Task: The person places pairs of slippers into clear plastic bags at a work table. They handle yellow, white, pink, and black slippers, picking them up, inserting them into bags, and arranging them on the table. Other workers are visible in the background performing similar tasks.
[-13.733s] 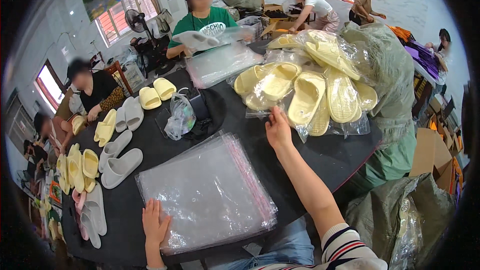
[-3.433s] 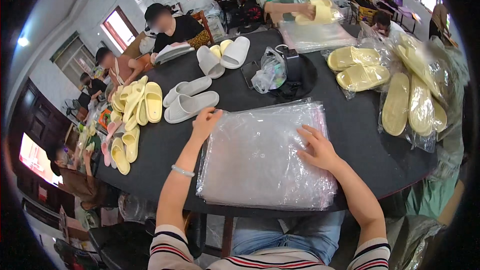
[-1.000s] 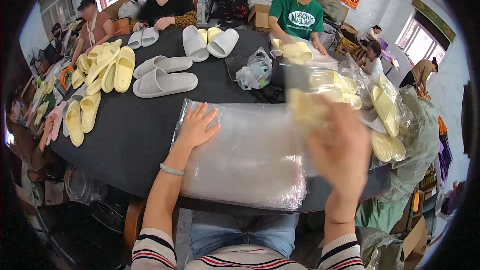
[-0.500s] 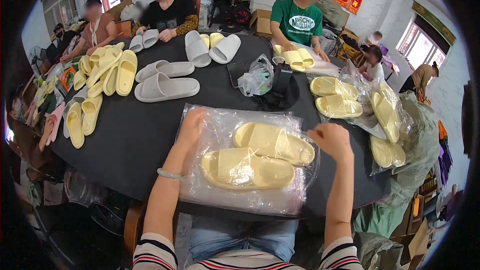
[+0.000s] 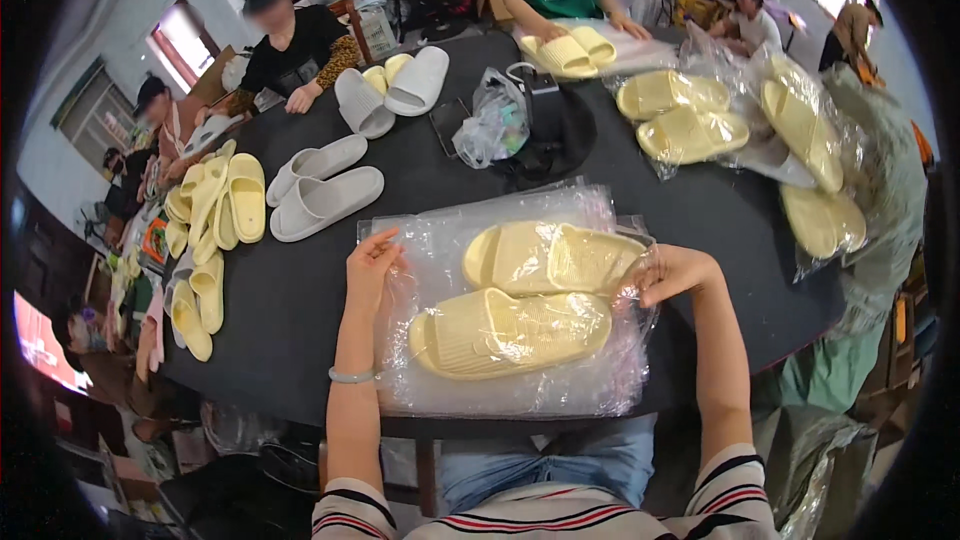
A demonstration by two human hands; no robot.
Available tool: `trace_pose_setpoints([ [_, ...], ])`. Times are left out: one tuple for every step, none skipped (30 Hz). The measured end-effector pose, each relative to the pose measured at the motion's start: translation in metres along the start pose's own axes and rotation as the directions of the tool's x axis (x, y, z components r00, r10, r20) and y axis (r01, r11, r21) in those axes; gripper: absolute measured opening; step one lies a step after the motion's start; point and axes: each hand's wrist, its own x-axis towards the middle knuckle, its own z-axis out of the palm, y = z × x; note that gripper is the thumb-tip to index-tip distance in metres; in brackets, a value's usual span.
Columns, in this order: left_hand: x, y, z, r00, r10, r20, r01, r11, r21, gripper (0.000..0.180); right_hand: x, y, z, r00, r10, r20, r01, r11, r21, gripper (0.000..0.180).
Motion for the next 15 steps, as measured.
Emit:
trace_pose_setpoints([
  [-0.002, 0.004, 0.002, 1.000, -0.014, 0.000, 0.014, 1.000, 0.002, 0.025, -0.001, -0.006, 0.003, 0.996, 0.045, 0.075, -0.040, 0.997, -0.070, 0.031],
  [-0.003, 0.006, 0.003, 1.000, -0.027, -0.001, 0.027, 1.000, 0.005, 0.024, -0.001, -0.012, 0.008, 0.985, 0.093, 0.148, -0.072, 0.987, -0.141, 0.029],
  [-0.003, 0.006, 0.002, 0.999, -0.038, -0.015, 0.038, 0.999, -0.019, 0.022, -0.001, -0.019, 0.013, 0.984, 0.134, 0.120, -0.126, 0.990, -0.066, 0.027],
  [-0.002, 0.004, 0.001, 0.998, -0.050, -0.032, 0.048, 0.998, -0.045, 0.021, 0.000, -0.025, 0.018, 0.979, 0.179, 0.098, -0.181, 0.983, 0.010, 0.025],
  [-0.002, 0.002, -0.001, 0.997, -0.063, -0.051, 0.059, 0.996, -0.071, 0.019, -0.001, -0.029, 0.022, 0.971, 0.225, 0.081, -0.232, 0.969, 0.086, 0.023],
  [0.000, 0.002, -0.003, 0.997, -0.054, -0.055, 0.048, 0.994, -0.096, 0.020, -0.005, -0.033, 0.017, 0.993, 0.110, 0.035, -0.114, 0.978, 0.177, 0.022],
  [0.001, 0.001, -0.005, 0.997, -0.045, -0.062, 0.037, 0.992, -0.120, 0.021, -0.007, -0.029, 0.021, 0.996, -0.053, -0.076, 0.079, 0.912, 0.402, 0.022],
  [0.001, 0.001, -0.008, 0.997, -0.036, -0.072, 0.026, 0.989, -0.143, 0.021, -0.008, -0.020, 0.030, 0.959, -0.182, -0.217, 0.277, 0.765, 0.581, 0.021],
  [0.002, 0.002, -0.010, 0.996, -0.026, -0.082, 0.012, 0.986, -0.165, 0.022, -0.008, -0.014, 0.037, 0.887, -0.266, -0.378, 0.462, 0.552, 0.695, 0.021],
  [0.004, 0.003, -0.012, 0.995, -0.025, -0.099, 0.007, 0.985, -0.173, 0.023, -0.005, -0.011, 0.039, 0.882, -0.299, -0.364, 0.470, 0.523, 0.710, 0.033],
  [0.006, 0.004, -0.015, 0.993, -0.024, -0.117, 0.003, 0.983, -0.182, 0.024, -0.005, -0.009, 0.038, 0.893, -0.288, -0.345, 0.449, 0.556, 0.699, 0.038],
  [0.006, 0.006, -0.020, 0.990, -0.022, -0.139, -0.004, 0.983, -0.185, 0.024, 0.001, -0.019, 0.041, 0.904, -0.281, -0.323, 0.428, 0.583, 0.690, 0.044],
  [0.005, 0.007, -0.023, 0.991, -0.036, -0.125, 0.016, 0.989, -0.150, 0.025, 0.007, -0.024, 0.042, 0.914, -0.273, -0.301, 0.406, 0.611, 0.680, 0.050],
  [0.004, 0.005, -0.024, 0.992, -0.051, -0.112, 0.038, 0.993, -0.115, 0.026, 0.008, -0.014, 0.036, 0.936, -0.279, -0.216, 0.352, 0.714, 0.605, 0.065],
  [0.004, 0.008, -0.023, 0.993, -0.060, -0.101, 0.052, 0.995, -0.080, 0.027, 0.008, -0.014, 0.032, 0.956, -0.268, -0.117, 0.291, 0.840, 0.459, 0.065],
])
